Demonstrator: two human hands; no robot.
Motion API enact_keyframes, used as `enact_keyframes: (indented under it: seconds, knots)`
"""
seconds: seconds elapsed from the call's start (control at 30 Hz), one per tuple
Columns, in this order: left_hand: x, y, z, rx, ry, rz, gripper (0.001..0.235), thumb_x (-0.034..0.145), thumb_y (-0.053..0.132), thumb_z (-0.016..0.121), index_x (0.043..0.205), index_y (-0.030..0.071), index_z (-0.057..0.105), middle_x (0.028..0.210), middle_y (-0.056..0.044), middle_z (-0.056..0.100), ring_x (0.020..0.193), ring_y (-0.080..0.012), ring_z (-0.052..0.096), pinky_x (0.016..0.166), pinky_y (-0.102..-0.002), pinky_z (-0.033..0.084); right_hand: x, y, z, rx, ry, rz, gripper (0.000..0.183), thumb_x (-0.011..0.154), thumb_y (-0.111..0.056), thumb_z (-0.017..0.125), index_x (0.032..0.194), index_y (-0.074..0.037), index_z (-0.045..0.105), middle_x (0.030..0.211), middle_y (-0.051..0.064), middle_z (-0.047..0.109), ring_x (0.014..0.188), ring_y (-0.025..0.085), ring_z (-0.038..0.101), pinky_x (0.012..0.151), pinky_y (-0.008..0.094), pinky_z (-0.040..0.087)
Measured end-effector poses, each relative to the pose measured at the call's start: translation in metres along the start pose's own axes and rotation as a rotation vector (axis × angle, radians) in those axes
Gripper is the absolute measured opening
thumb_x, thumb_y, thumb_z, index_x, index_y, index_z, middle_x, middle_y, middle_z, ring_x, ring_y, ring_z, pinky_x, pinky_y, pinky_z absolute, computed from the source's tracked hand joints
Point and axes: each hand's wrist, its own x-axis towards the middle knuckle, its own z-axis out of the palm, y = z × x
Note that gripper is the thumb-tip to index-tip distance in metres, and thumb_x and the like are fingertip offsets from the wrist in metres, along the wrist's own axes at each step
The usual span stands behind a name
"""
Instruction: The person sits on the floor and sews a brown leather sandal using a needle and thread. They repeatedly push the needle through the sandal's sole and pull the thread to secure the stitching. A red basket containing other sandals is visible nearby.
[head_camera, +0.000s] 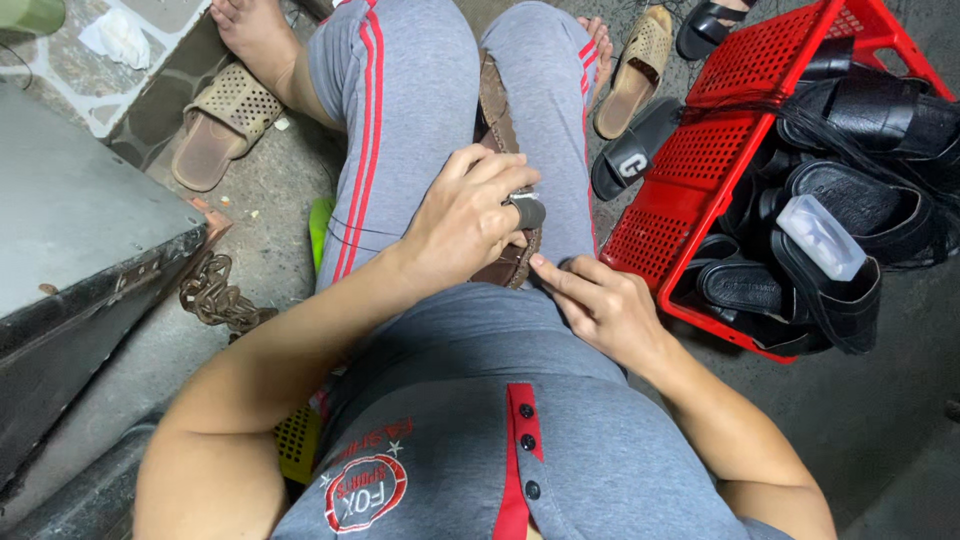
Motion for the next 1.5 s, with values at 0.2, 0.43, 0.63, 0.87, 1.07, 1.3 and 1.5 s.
enact_keyframes:
  seconds: [0.2, 0.43, 0.63, 0.87, 1.07, 1.3, 1.5]
  knots:
    - [-0.008, 0.024, -0.028, 0.010, 0.060, -0.008, 0.018, 0.071, 0.016, 0.081, 0.074, 0.001, 0.072, 0.116, -0.014, 0.064, 0.116, -0.0309, 0.053, 0.103, -0.050, 0.034, 0.000, -0.010, 0.004, 0.025, 0.107, -0.036, 0.024, 0.086, -0.019, 0.069, 0.109, -0.024, 0.074, 0.081, -0.001, 0.066, 0.062, 0.024, 0.066, 0.047, 0.035, 0.052]
    - [-0.072, 0.039, -0.019, 0.108, 0.028, 0.032, 0.016, 0.076, 0.011, 0.065, 0.063, 0.007, 0.057, 0.078, -0.005, 0.052, 0.077, -0.0256, 0.052, 0.072, -0.038, 0.044, 0.000, -0.018, -0.009, -0.021, 0.097, -0.125, 0.024, 0.088, -0.016, 0.065, 0.110, -0.021, 0.073, 0.078, 0.003, 0.066, 0.060, 0.025, 0.066, 0.049, 0.036, 0.052]
    - [-0.073, 0.046, -0.040, -0.163, -0.215, -0.340, 0.020, 0.080, 0.016, 0.067, 0.074, -0.003, 0.065, 0.081, -0.015, 0.062, 0.080, -0.0349, 0.062, 0.068, -0.046, 0.050, 0.000, -0.021, -0.012, -0.042, 0.088, -0.143, 0.024, 0.088, -0.017, 0.065, 0.111, -0.021, 0.072, 0.078, 0.004, 0.065, 0.061, 0.027, 0.065, 0.048, 0.038, 0.051]
    - [-0.049, 0.062, -0.038, -1.120, 0.075, -0.442, 0.008, 0.085, 0.005, 0.069, 0.092, 0.003, 0.071, 0.089, -0.007, 0.068, 0.086, -0.0179, 0.062, 0.080, -0.033, 0.051, 0.002, -0.017, -0.008, -0.065, 0.155, -0.204, 0.021, 0.090, -0.016, 0.062, 0.108, -0.021, 0.073, 0.079, 0.004, 0.065, 0.060, 0.025, 0.065, 0.048, 0.034, 0.051]
    - [-0.055, 0.060, -0.013, -0.109, 0.219, -0.249, 0.008, 0.084, 0.001, 0.063, 0.078, 0.003, 0.067, 0.078, -0.005, 0.060, 0.076, -0.0229, 0.061, 0.068, -0.029, 0.051, 0.003, -0.007, 0.002, -0.112, 0.205, -0.277, 0.024, 0.090, -0.012, 0.062, 0.109, -0.018, 0.073, 0.081, 0.006, 0.065, 0.058, 0.023, 0.063, 0.047, 0.032, 0.050]
    - [-0.049, 0.063, -0.013, -0.278, 0.067, -0.475, 0.014, 0.080, 0.010, 0.065, 0.068, 0.004, 0.060, 0.055, -0.013, 0.059, 0.056, -0.0341, 0.064, 0.048, -0.039, 0.048, -0.002, 0.010, 0.005, -0.068, 0.173, -0.302, 0.028, 0.092, -0.016, 0.057, 0.116, -0.019, 0.071, 0.083, 0.006, 0.064, 0.057, 0.022, 0.062, 0.049, 0.032, 0.050]
    - [-0.024, 0.070, -0.022, -0.590, 0.117, -0.605, 0.005, 0.072, 0.004, 0.068, 0.076, 0.006, 0.065, 0.055, -0.007, 0.065, 0.049, -0.0198, 0.061, 0.048, -0.028, 0.048, 0.004, -0.012, -0.049, -0.078, -0.191, -0.097, 0.043, 0.091, -0.018, 0.049, 0.133, -0.026, 0.057, 0.074, 0.012, 0.059, 0.056, 0.036, 0.062, 0.050, 0.048, 0.052]
